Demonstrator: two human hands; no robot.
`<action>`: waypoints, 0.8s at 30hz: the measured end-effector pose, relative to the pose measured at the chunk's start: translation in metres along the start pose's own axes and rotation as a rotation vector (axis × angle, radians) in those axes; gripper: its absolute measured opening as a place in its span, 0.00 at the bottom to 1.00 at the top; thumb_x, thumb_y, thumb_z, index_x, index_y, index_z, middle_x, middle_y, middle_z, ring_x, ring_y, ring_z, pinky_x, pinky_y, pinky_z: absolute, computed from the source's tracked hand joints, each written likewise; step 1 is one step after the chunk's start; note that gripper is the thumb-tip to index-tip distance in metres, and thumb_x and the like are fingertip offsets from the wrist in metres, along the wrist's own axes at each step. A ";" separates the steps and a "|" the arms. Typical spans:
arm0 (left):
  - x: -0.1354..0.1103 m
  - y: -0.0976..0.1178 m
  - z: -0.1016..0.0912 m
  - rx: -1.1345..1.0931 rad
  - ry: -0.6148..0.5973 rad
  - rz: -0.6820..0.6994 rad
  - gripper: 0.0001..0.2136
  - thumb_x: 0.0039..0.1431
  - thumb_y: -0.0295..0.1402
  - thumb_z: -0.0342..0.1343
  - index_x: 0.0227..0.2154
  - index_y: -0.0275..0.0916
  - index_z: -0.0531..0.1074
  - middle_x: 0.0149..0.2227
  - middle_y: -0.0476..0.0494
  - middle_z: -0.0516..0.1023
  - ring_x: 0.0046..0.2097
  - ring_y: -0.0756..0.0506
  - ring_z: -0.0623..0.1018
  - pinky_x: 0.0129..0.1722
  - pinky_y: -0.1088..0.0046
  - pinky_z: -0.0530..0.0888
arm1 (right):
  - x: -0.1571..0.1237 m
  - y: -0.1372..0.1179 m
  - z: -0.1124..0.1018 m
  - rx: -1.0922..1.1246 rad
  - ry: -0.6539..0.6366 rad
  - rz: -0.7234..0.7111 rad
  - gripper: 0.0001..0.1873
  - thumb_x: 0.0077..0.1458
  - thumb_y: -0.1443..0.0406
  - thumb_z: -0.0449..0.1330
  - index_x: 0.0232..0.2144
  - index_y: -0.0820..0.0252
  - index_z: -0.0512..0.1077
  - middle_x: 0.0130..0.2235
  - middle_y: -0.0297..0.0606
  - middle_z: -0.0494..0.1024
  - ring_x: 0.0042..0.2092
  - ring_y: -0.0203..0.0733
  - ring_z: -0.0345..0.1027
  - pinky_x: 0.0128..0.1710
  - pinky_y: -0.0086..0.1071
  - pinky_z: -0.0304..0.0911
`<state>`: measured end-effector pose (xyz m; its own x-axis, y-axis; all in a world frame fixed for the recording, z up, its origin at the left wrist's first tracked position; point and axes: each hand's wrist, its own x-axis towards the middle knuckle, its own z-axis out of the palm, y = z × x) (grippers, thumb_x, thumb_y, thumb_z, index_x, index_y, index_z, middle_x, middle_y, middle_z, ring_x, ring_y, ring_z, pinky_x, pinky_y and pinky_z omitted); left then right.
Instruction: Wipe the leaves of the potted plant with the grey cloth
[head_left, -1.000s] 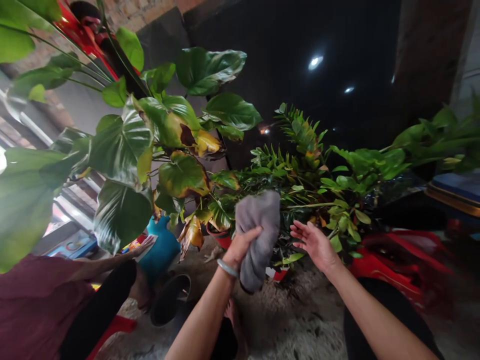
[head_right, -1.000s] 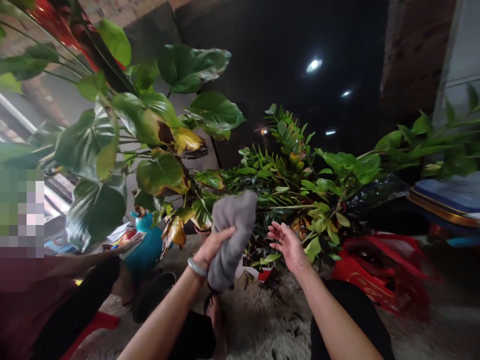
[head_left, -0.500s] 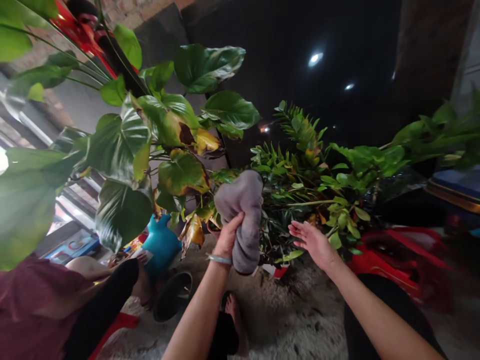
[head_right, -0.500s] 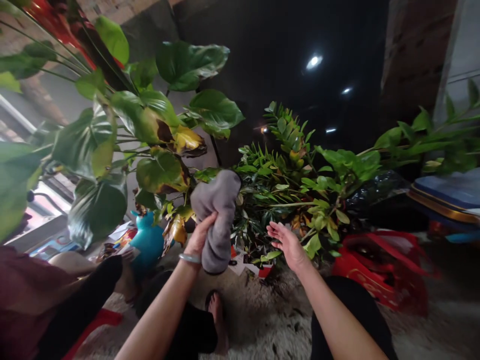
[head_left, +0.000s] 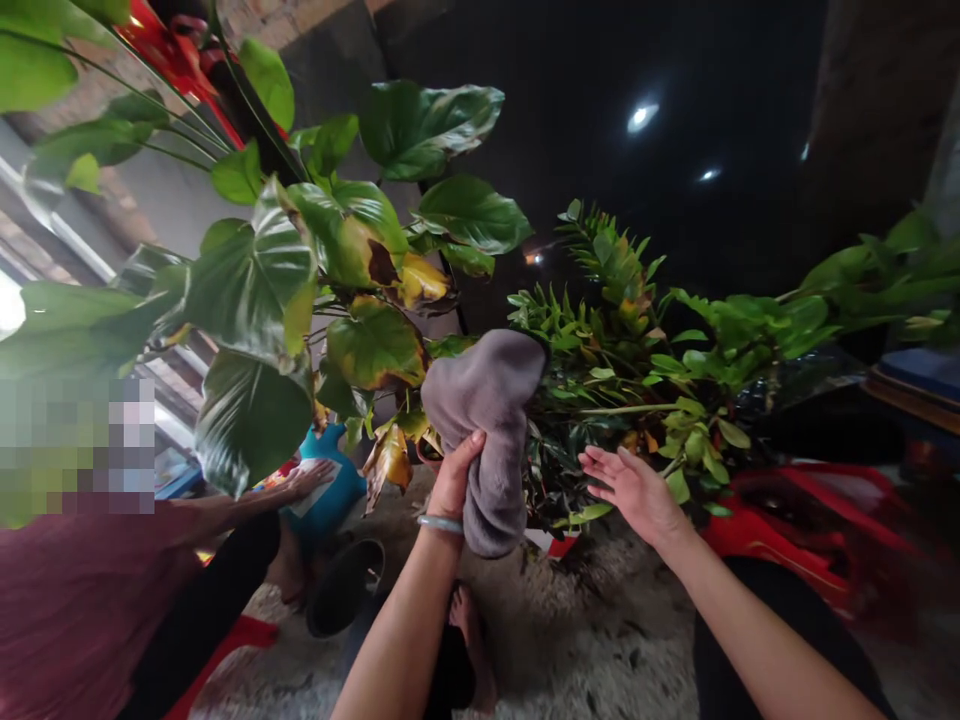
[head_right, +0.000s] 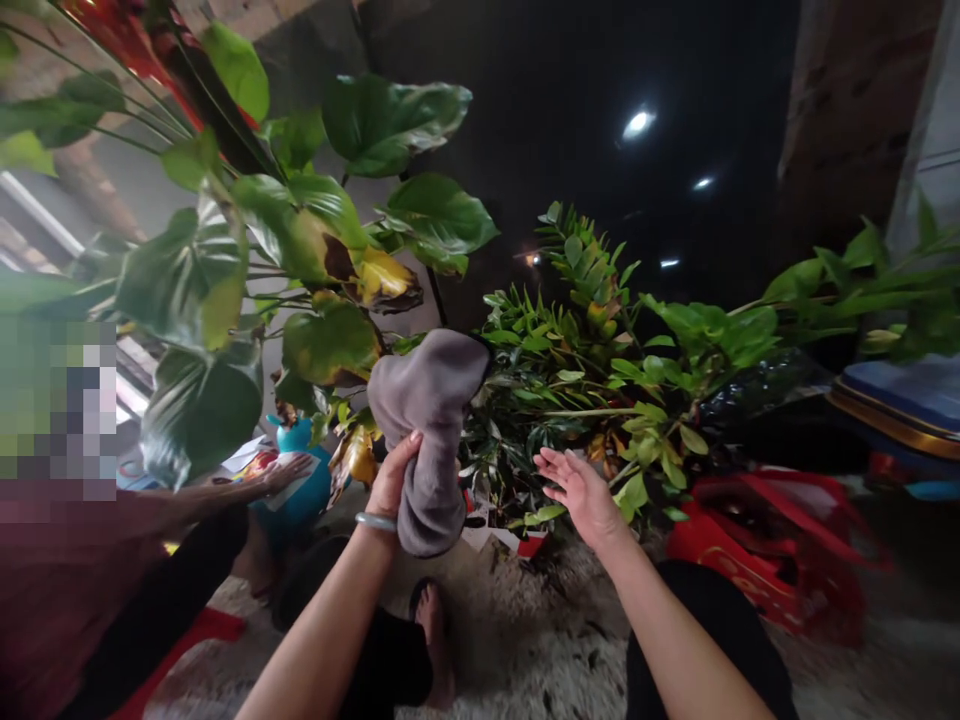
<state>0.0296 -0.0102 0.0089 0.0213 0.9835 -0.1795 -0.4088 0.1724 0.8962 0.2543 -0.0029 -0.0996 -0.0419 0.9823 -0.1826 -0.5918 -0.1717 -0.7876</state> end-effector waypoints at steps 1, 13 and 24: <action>0.004 -0.006 0.001 -0.002 0.018 0.004 0.24 0.39 0.41 0.72 0.40 0.37 0.76 0.40 0.40 0.84 0.50 0.33 0.80 0.51 0.59 0.76 | 0.000 0.001 0.000 0.009 -0.005 -0.001 0.23 0.45 0.46 0.61 0.35 0.53 0.81 0.44 0.45 0.84 0.57 0.59 0.67 0.53 0.50 0.58; -0.017 -0.026 -0.051 0.054 -0.046 -0.032 0.19 0.35 0.38 0.73 0.32 0.36 0.78 0.25 0.48 0.81 0.35 0.40 0.83 0.41 0.66 0.78 | 0.001 0.001 -0.005 0.006 -0.021 0.002 0.23 0.41 0.44 0.65 0.30 0.54 0.82 0.38 0.45 0.85 0.56 0.61 0.69 0.51 0.48 0.59; -0.027 -0.069 -0.055 0.039 0.038 -0.263 0.21 0.43 0.29 0.70 0.43 0.32 0.76 0.34 0.37 0.84 0.40 0.35 0.84 0.42 0.62 0.79 | 0.002 0.006 -0.007 -0.024 -0.065 0.035 0.23 0.42 0.46 0.64 0.35 0.52 0.82 0.45 0.44 0.84 0.57 0.61 0.68 0.54 0.51 0.60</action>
<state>0.0072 -0.0513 -0.0699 0.0872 0.9022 -0.4224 -0.3584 0.4240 0.8317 0.2562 -0.0022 -0.1091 -0.1145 0.9784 -0.1723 -0.5696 -0.2068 -0.7955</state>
